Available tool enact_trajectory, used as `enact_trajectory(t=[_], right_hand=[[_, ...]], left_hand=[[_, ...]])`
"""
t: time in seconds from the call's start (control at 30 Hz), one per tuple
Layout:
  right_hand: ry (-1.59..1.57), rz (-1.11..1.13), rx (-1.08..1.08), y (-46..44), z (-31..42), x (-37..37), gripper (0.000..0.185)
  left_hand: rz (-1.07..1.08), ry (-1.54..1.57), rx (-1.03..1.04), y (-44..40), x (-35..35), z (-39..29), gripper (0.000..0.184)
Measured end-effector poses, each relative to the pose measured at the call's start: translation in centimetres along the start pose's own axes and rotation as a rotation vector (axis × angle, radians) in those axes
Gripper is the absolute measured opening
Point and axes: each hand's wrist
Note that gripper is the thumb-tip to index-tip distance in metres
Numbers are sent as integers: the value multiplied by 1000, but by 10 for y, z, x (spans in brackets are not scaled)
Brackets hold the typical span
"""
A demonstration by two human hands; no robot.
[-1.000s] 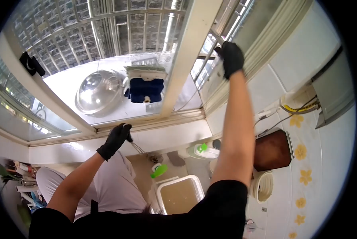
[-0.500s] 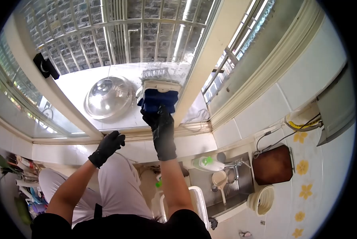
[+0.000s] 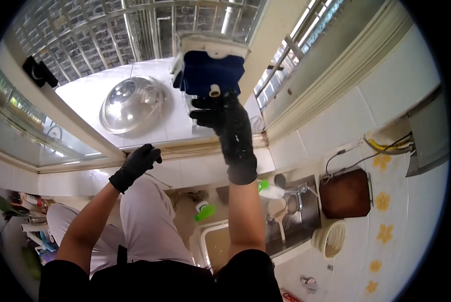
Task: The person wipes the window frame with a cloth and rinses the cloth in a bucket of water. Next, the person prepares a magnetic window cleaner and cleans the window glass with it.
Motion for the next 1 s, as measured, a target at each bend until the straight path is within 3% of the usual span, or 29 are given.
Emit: enact_trajectory(t=[0.1,0.2,0.27,0.33,0.37,0.4,0.43,0.47,0.5,0.53,0.57,0.63,0.67,0.73,0.77,0.8,0.87,0.9,0.93,0.97,1.0], right_hand=[[101,-255,23,-5,-31,-69,43],[369,-614,53,-19,-131,-186,29],[144,-593,235,-14,-236,-243,25],[264,-485,708,24,-191,-134,23],[261,-486,710,27,-201,-131,23],[56,-447,733,26,-215,-135,23],[-144,-399,750,21,-229,-141,23],[-343,-341,761,13,-242,-148,24],[225,-347,316,2,-242,-166,22],[269,-429,102,-14,-220,-170,15],[90,-489,141,-40,-199,-195,14],[145,-605,-125,-97,-138,-203,18],[99,-598,-320,-108,-90,-178,20],[312,-363,-169,-125,-34,-162,23],[580,-286,-41,-156,-38,-201,17],[589,-279,-55,-171,-22,-220,17],[2010,-147,-358,-193,5,-235,12],[1746,-371,-583,-171,29,-193,14],[824,-513,-462,-120,52,-118,23],[527,-529,-575,-92,61,-81,26],[621,-559,-544,-68,63,-72,32]], left_hand=[[96,37,-32,5,-4,-8,31],[178,-61,-25,16,-15,-31,27],[299,-27,136,22,-15,-46,28],[379,-25,117,27,-6,-47,29],[419,-66,116,28,-1,-46,28],[457,-106,121,28,4,-43,28],[456,-157,292,27,9,-34,27],[515,-212,274,24,7,-29,27],[505,-222,126,22,5,-32,28],[496,-230,-25,22,3,-34,30],[481,-226,-15,16,7,-21,30],[250,-162,361,-3,24,14,36],[259,-219,298,-9,31,-1,40],[10,-32,433,-26,56,-3,42],[-189,-73,514,-34,63,-10,43],[-387,-114,586,-42,67,-18,45],[-481,-22,615,-37,62,-55,42],[-362,170,493,-32,58,-71,37],[-237,356,366,-28,54,-82,33],[-55,665,269,-31,46,-86,33],[-57,670,274,-31,38,-99,33]])
Point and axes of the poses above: each hand's wrist, its own y-axis away from the middle knuckle, its own x-axis out of the palm, z = x × y, and after that the axes turned 7 degrees about -z, right-handed
